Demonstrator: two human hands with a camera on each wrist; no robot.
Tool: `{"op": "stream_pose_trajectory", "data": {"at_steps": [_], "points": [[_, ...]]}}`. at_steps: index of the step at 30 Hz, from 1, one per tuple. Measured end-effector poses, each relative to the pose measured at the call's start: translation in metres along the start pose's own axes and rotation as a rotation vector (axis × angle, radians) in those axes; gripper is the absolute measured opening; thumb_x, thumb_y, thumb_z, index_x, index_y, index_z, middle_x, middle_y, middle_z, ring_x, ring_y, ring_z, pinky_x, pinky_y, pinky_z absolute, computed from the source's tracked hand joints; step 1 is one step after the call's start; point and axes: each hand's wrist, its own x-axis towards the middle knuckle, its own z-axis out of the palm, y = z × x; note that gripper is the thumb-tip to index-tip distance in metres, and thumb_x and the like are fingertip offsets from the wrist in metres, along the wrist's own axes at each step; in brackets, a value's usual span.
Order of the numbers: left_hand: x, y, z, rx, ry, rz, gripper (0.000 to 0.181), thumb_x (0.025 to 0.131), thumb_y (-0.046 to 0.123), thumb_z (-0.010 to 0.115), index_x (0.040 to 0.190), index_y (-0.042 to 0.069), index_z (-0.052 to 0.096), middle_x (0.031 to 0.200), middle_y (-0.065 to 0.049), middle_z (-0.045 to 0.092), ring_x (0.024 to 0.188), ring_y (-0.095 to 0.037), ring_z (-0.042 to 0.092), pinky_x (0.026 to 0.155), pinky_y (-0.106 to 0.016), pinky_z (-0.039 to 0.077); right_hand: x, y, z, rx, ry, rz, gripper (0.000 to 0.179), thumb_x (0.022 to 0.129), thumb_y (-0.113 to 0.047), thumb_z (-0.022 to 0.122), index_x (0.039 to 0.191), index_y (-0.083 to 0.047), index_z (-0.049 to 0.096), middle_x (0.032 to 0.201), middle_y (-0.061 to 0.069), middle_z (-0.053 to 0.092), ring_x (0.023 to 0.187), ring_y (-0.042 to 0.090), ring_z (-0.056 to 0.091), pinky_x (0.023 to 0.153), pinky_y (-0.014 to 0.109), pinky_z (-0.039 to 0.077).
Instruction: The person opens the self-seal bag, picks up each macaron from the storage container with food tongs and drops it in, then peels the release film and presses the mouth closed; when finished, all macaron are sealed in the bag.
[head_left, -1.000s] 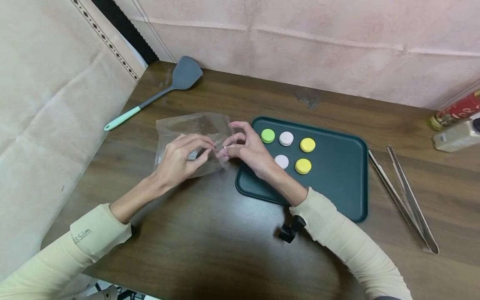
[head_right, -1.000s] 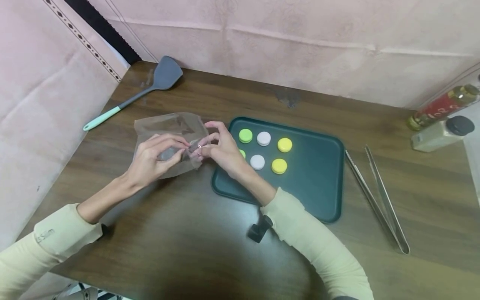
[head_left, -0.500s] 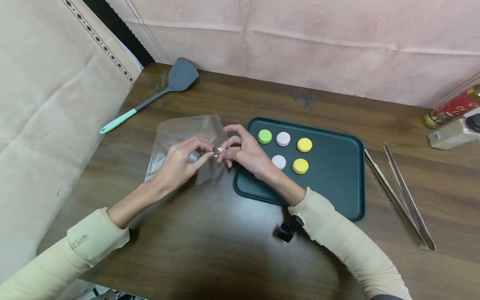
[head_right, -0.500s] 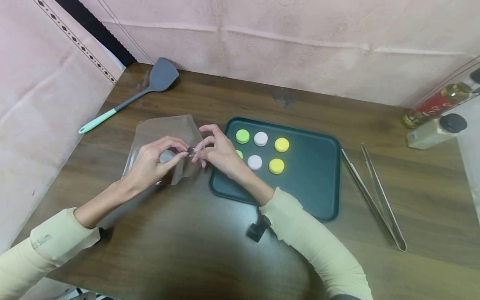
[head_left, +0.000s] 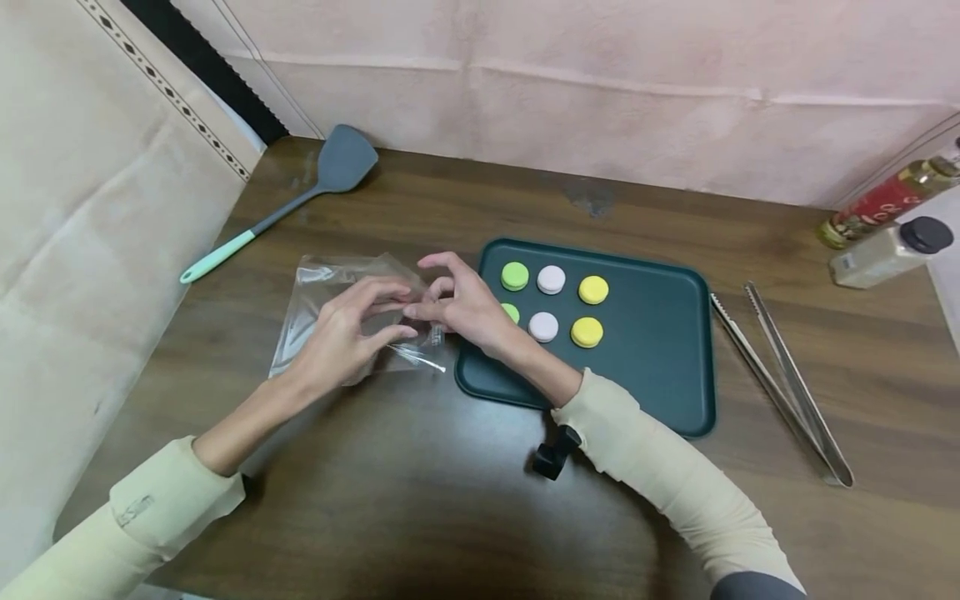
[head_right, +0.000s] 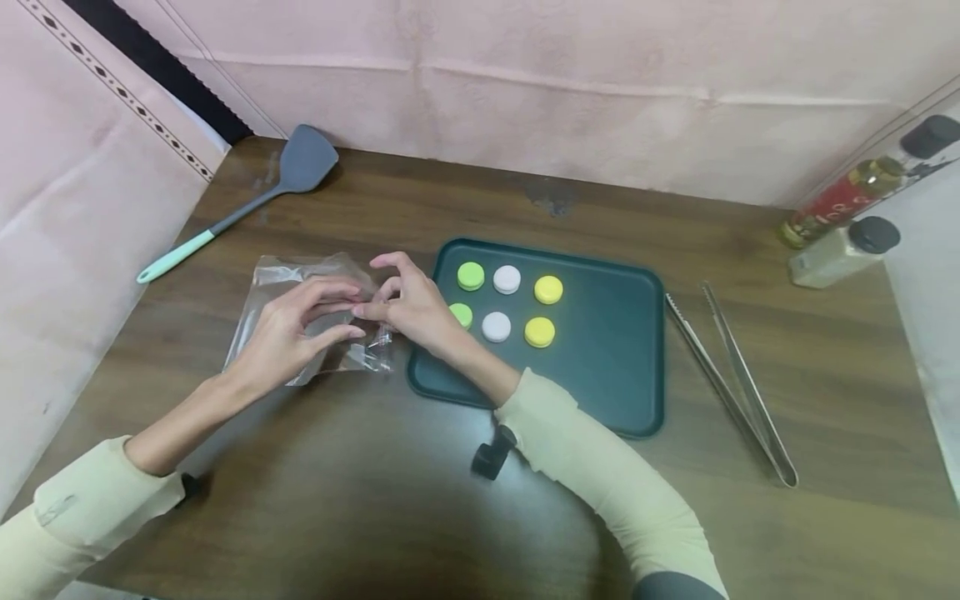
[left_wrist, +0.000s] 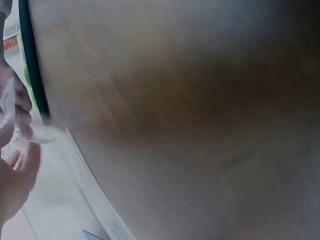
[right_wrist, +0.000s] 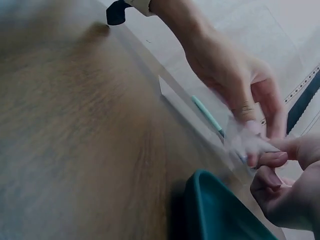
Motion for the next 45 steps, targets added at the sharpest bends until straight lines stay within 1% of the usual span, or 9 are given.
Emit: {"op": "stream_pose_trajectory", "data": {"at_steps": [5,9,15,20,25,29,33,36,45], "points": [[-0.006,-0.009,-0.003,0.093,-0.059,-0.031,0.035,0.091,0.005,0.089,0.122,0.001,0.075,0.123,-0.014,0.075,0.112,-0.031,0.075,0.097,-0.046,0.062,0.001,-0.001,0.004,0.075,-0.037,0.011,0.064,0.102,-0.011,0.08,0.155,-0.004,0.047,0.083,0.003,0.066,0.062,0.016,0.051,0.062,0.027,0.045],[-0.004,-0.011,0.001,0.048,-0.05,-0.048,0.023,0.094,0.005,0.086,0.116,0.004,0.078,0.114,-0.01,0.078,0.106,-0.026,0.074,0.094,-0.043,0.061,0.001,0.001,0.008,0.211,-0.059,0.012,0.06,0.105,-0.005,0.074,0.157,-0.001,0.045,0.083,0.002,0.065,0.064,0.016,0.053,0.064,0.027,0.046],[0.002,-0.01,0.004,-0.041,-0.031,-0.109,0.029,0.094,0.003,0.086,0.12,0.0,0.073,0.111,-0.011,0.079,0.099,-0.024,0.077,0.089,-0.041,0.063,-0.002,0.003,0.006,0.488,-0.039,0.104,0.057,0.109,0.001,0.063,0.162,-0.002,0.042,0.087,0.001,0.071,0.08,0.014,0.066,0.078,0.025,0.057],[0.001,-0.016,0.004,-0.034,-0.005,-0.079,0.023,0.097,0.012,0.085,0.116,0.004,0.073,0.108,-0.008,0.078,0.098,-0.019,0.072,0.088,-0.03,0.056,-0.004,0.003,0.004,0.518,-0.066,0.146,0.057,0.11,0.001,0.058,0.164,-0.005,0.04,0.094,0.002,0.073,0.09,0.015,0.069,0.083,0.026,0.059],[0.001,-0.016,0.006,0.018,0.021,0.015,0.01,0.1,0.007,0.08,0.106,0.004,0.073,0.106,-0.01,0.076,0.106,-0.026,0.073,0.096,-0.035,0.057,-0.005,0.005,0.004,0.512,-0.093,0.153,0.057,0.109,0.004,0.057,0.163,-0.006,0.04,0.093,0.002,0.074,0.088,0.016,0.069,0.081,0.026,0.059],[0.002,-0.008,0.005,0.067,0.007,0.06,0.007,0.099,0.0,0.079,0.099,0.004,0.073,0.102,-0.009,0.075,0.099,-0.024,0.073,0.087,-0.037,0.059,-0.005,0.007,0.003,0.422,-0.096,0.12,0.056,0.109,0.004,0.056,0.162,-0.005,0.04,0.094,0.004,0.072,0.088,0.016,0.07,0.079,0.025,0.06],[0.006,-0.006,0.002,0.137,-0.016,0.092,0.011,0.097,-0.001,0.08,0.095,0.005,0.071,0.097,-0.006,0.074,0.09,-0.02,0.069,0.079,-0.038,0.054,-0.005,0.005,-0.001,0.102,-0.059,-0.008,0.057,0.107,0.005,0.06,0.16,-0.005,0.041,0.094,0.007,0.071,0.076,0.017,0.065,0.07,0.026,0.056],[0.008,-0.008,-0.001,0.201,-0.008,0.135,0.013,0.095,0.0,0.082,0.093,0.006,0.07,0.095,-0.007,0.074,0.088,-0.022,0.069,0.079,-0.041,0.051,-0.004,0.001,-0.003,-0.077,-0.028,-0.049,0.057,0.106,0.004,0.062,0.158,-0.008,0.042,0.091,0.01,0.071,0.066,0.018,0.061,0.066,0.027,0.053],[0.011,-0.017,-0.009,0.291,0.022,0.248,0.017,0.095,-0.009,0.077,0.092,0.004,0.068,0.094,-0.009,0.073,0.089,-0.027,0.071,0.085,-0.049,0.054,0.006,-0.004,-0.002,-0.212,-0.067,0.011,0.061,0.108,-0.002,0.063,0.162,-0.01,0.037,0.083,0.007,0.073,0.061,0.015,0.059,0.056,0.024,0.045]]}}
